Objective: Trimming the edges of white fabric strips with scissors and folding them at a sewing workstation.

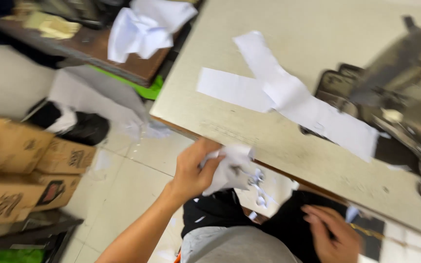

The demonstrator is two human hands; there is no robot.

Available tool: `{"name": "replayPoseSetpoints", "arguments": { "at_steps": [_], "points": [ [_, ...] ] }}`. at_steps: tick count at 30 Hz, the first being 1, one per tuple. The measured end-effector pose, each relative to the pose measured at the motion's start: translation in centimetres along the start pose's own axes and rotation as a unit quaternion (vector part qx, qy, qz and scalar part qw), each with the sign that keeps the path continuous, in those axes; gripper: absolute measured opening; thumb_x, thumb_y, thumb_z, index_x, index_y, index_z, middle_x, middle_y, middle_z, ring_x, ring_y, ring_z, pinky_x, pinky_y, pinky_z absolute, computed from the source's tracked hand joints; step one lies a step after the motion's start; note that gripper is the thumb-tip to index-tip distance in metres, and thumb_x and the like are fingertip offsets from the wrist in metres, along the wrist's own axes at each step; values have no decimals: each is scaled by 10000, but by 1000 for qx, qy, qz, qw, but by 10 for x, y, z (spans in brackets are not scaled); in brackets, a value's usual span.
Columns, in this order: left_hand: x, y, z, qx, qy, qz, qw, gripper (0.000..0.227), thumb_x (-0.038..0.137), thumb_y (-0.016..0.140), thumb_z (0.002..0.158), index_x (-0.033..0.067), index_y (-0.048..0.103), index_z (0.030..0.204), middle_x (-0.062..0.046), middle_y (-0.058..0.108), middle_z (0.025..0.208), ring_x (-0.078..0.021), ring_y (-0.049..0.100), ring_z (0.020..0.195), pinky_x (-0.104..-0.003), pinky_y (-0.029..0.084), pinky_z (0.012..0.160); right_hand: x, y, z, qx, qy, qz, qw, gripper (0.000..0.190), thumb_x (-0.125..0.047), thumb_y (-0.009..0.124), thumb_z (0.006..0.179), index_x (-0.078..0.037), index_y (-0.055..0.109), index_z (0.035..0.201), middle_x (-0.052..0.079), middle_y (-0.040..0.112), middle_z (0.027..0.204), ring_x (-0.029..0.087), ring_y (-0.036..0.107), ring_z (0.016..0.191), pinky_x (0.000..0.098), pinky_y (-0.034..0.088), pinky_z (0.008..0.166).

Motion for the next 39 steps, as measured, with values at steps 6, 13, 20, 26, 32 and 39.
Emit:
{"name": "replayPoseSetpoints", "arguments": {
  "at_steps": [6, 13, 20, 26, 32, 39],
  "points": [
    [-112, -103, 99, 198, -52, 172, 964, 162, 215, 641, 986, 107, 586, 879, -3, 566, 770, -160, 538, 724, -340, 423, 696, 8, -41, 36, 63, 248, -132, 957, 368, -194, 516, 1117, 1, 717, 1355, 144, 754, 1222, 248, 655, 1167, 409, 489, 945],
    [-218, -207, 199, 251, 108, 333, 902, 252, -33, 684, 994, -78, 678, 1241, -258, 743, 1185, -428, 703, 1105, -456, 529, 960, -47, -33, 51, 333, -185, -294, 877, 89, 163, 735, 994, 174, 823, 991, 262, 738, 902, 333, 651, 710, 357, 478, 573],
    [-300, -129, 220, 10, -231, 592, 772, 860, 410, 822, 992, -65, 376, 1554, -388, 349, 1547, -587, 198, 1395, -787, 57, 1055, -67, -44, 70, 326, -103, -281, 897, 127, 214, 712, 981, 146, 818, 998, 254, 734, 923, 247, 581, 622, 313, 432, 539],
    [-139, 121, 181, -319, 138, 202, 916, 642, -125, 530, 897, 71, 481, 1506, -158, 391, 1620, -337, 271, 1530, -725, 152, 1173, -73, -64, 107, 259, -92, -310, 910, 233, 23, 718, 993, 79, 762, 1215, 211, 667, 1273, 353, 630, 1160, 443, 531, 1063],
    [-150, 145, 175, -368, 167, 209, 891, 418, 134, 598, 925, 147, 637, 1342, -92, 620, 1162, -369, 497, 1111, -553, 225, 1110, -43, -61, 114, 196, -28, -380, 903, 336, -235, 685, 998, -86, 743, 1293, 98, 626, 1442, 375, 553, 1251, 557, 472, 1015],
    [-111, 65, 176, -382, -102, 163, 904, 299, 297, 573, 1022, 63, 676, 867, -35, 632, 850, -223, 522, 764, -397, 324, 806, -37, -61, 113, 178, 18, -366, 913, 372, -269, 659, 994, -94, 749, 1310, 77, 619, 1473, 369, 515, 1303, 581, 455, 1003]
  ]
}}
Point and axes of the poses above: each hand's wrist, its own z-axis towards the middle knuckle, its own y-axis out of the palm, x = y × z, the point moved 9 cm from there along z, towards the middle knuckle
